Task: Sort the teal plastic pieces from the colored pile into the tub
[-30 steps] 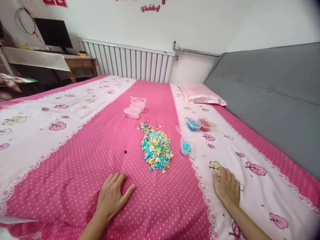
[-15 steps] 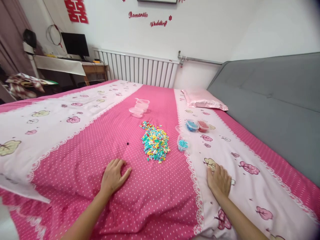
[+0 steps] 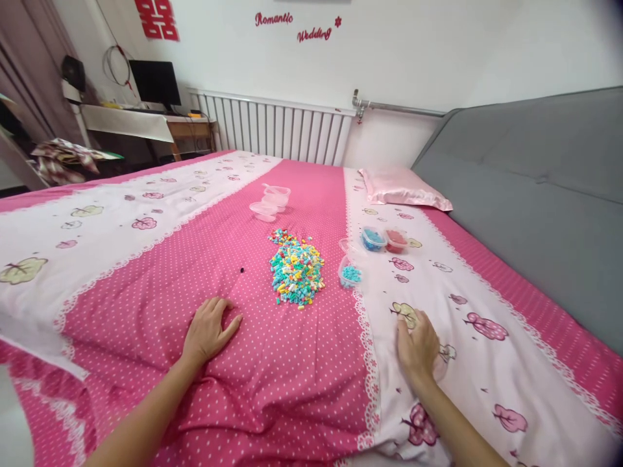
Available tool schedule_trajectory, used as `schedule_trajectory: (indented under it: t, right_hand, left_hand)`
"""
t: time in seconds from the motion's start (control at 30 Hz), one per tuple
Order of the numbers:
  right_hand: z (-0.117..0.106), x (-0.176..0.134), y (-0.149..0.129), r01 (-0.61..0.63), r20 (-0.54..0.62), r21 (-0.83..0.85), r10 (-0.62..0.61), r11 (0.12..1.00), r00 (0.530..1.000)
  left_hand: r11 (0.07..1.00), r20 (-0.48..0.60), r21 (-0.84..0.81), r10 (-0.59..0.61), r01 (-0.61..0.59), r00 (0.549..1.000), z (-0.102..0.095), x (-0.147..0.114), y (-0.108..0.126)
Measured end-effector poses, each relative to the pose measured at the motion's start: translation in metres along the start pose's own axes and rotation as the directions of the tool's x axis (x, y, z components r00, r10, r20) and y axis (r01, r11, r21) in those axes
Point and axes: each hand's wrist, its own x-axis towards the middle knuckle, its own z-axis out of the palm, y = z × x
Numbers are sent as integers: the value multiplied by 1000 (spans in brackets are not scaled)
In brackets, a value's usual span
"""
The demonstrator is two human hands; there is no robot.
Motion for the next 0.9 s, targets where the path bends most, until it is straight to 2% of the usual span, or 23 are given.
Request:
schedule_trajectory:
  t: [0.03,0.07,0.1,0.13,0.17,0.23,0.27,0.3,0.33,0.37,0.43,0.53,0.7,0.9]
  right_hand:
    - [-5,-3,-11,57,37,114,-61,992,997]
    - [-9,-6,-24,94,126,234,-126,968,984]
    - [-11,-9,-38,117,242,335,-206,935,948]
    - [-11,-10,-53,144,346,406,-298,903,890]
    - [-9,-10,-68,192,439,444,-399,876,805]
    - [2,-7,-97,345,544,441,-553,828,631]
    - [11,-3,-111,432,585,419,-602,798,544]
    - [21,2,-125,497,633,381,-611,780,475]
    - [32,7,-138,528,683,321,-578,786,445]
    - [43,12,-149,537,720,249,-524,806,454]
    - [65,22,-166,518,763,115,-409,848,500]
    - [91,33,-172,486,772,29,-329,873,544]
    - [114,43,-151,464,677,200,-464,863,572]
    - [124,47,-149,436,617,279,-508,856,601]
  left_hand:
    - [1000,2,0,-1,1,1000,0,0,0]
    - [1000,3,0,-3,3,1000,-1,1,1]
    - [1000,3,1,-7,7,1000,-1,1,1]
    - [1000,2,2,-12,12,1000,-1,1,1]
    - [1000,0,4,-18,18,1000,-1,0,1]
    - [1000,1,11,-24,24,1000,-1,0,1]
    - [1000,1,16,-27,27,1000,-1,-1,1]
    - [999,1,21,-30,30,1000,0,-1,1]
    - [999,1,25,-34,34,999,0,-1,1]
    - [999,-1,27,-39,39,999,0,-2,1]
    - [998,-5,29,-52,52,999,0,-2,2]
    - [997,-4,30,-75,75,997,-2,-3,3]
    - [995,4,30,-100,100,995,-3,-4,4]
    - [995,-1,0,-101,101,995,-1,-5,3]
